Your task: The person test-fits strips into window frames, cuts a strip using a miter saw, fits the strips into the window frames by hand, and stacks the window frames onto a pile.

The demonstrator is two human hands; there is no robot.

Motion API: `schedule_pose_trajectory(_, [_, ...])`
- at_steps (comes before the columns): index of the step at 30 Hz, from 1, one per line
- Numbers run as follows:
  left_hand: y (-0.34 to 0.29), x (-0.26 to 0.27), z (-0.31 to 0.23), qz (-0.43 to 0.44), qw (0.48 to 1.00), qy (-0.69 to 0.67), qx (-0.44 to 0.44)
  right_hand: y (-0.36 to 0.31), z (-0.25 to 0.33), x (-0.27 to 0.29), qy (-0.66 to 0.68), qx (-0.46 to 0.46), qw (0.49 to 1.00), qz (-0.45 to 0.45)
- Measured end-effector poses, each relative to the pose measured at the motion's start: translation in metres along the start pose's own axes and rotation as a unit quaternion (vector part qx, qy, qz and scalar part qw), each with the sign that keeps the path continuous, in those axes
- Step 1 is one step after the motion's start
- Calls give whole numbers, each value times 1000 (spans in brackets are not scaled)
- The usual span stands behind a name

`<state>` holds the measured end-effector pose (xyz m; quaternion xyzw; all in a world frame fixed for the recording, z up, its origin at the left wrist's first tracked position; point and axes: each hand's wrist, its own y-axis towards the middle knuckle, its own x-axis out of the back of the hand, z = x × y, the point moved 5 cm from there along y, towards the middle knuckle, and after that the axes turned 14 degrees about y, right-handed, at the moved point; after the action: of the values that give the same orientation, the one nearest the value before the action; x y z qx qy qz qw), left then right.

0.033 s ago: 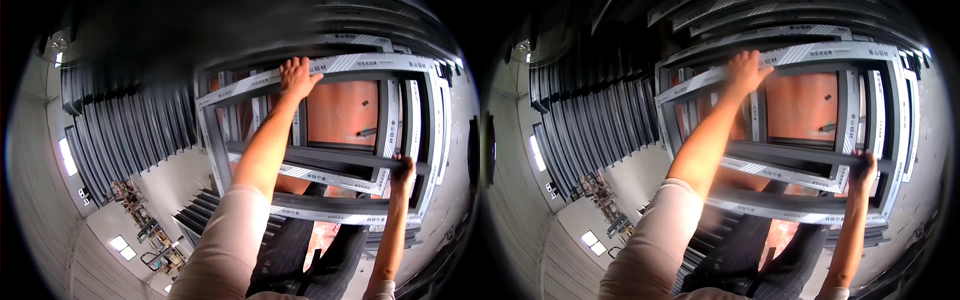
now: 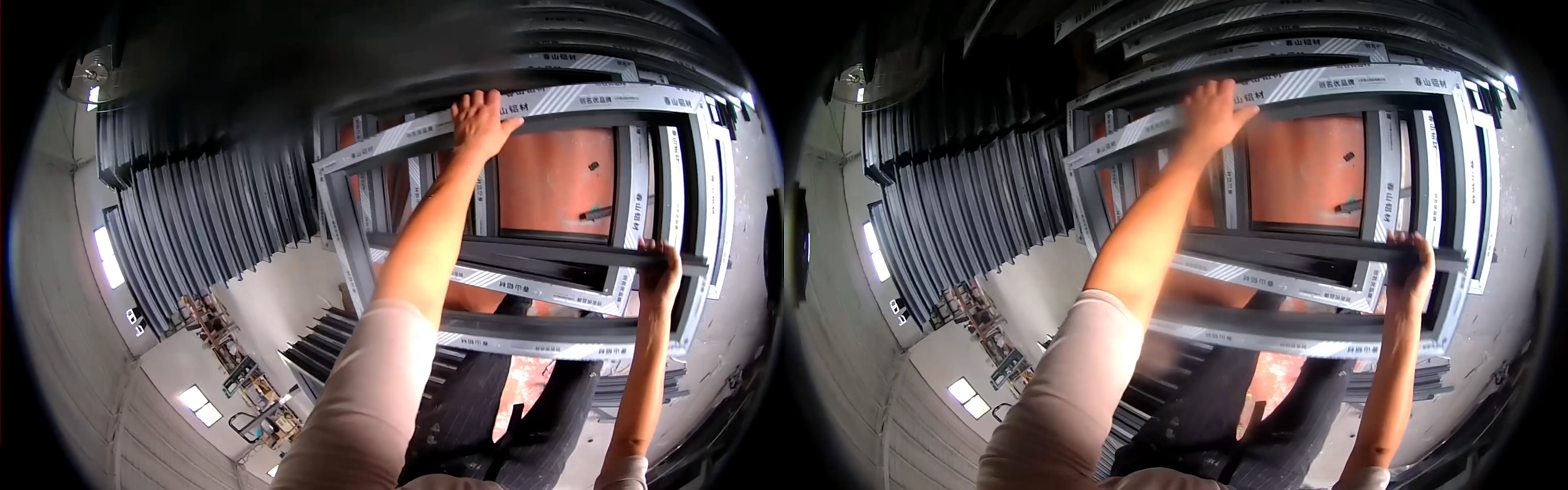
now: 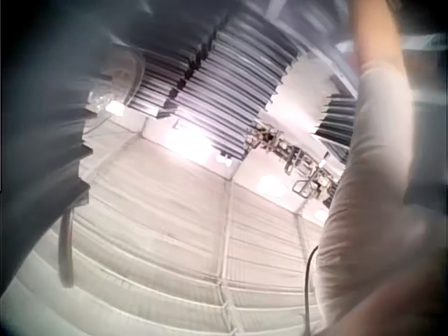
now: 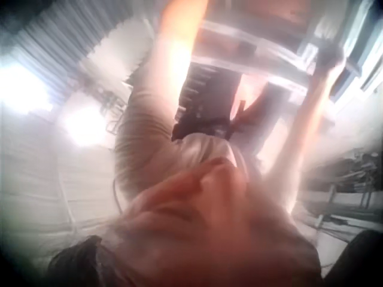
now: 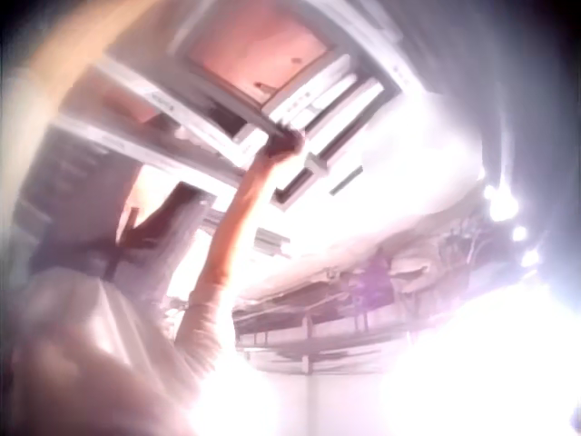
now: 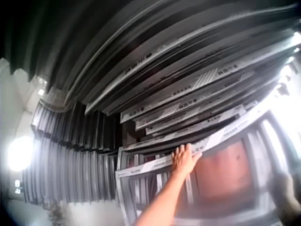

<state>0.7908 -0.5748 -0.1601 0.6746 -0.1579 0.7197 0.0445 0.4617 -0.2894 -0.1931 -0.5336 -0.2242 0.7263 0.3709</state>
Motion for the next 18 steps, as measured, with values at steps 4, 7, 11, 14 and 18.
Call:
schedule_pose_trajectory(4, [-6, 0, -19, -19, 1000, 23, -6, -42, 19, -45, -12, 33, 999, 17])
schedule_pose_trajectory(7, [0, -6, -12, 8, 998, 54, 5, -75, 37, -33, 10, 87, 996, -10])
schedule_pose_trajectory(11, [0, -3, -4, -14, 997, 67, -19, -131, 64, -2, 61, 116, 989, -69])
schedule_pose_trajectory(14, [-3, -1, -16, -62, 996, 50, -26, -178, 89, 33, 81, 150, 976, -134])
schedule_pose_trajectory(18, [-49, 22, -55, -110, 990, 8, -88, -234, 109, 80, 82, 179, 960, -202])
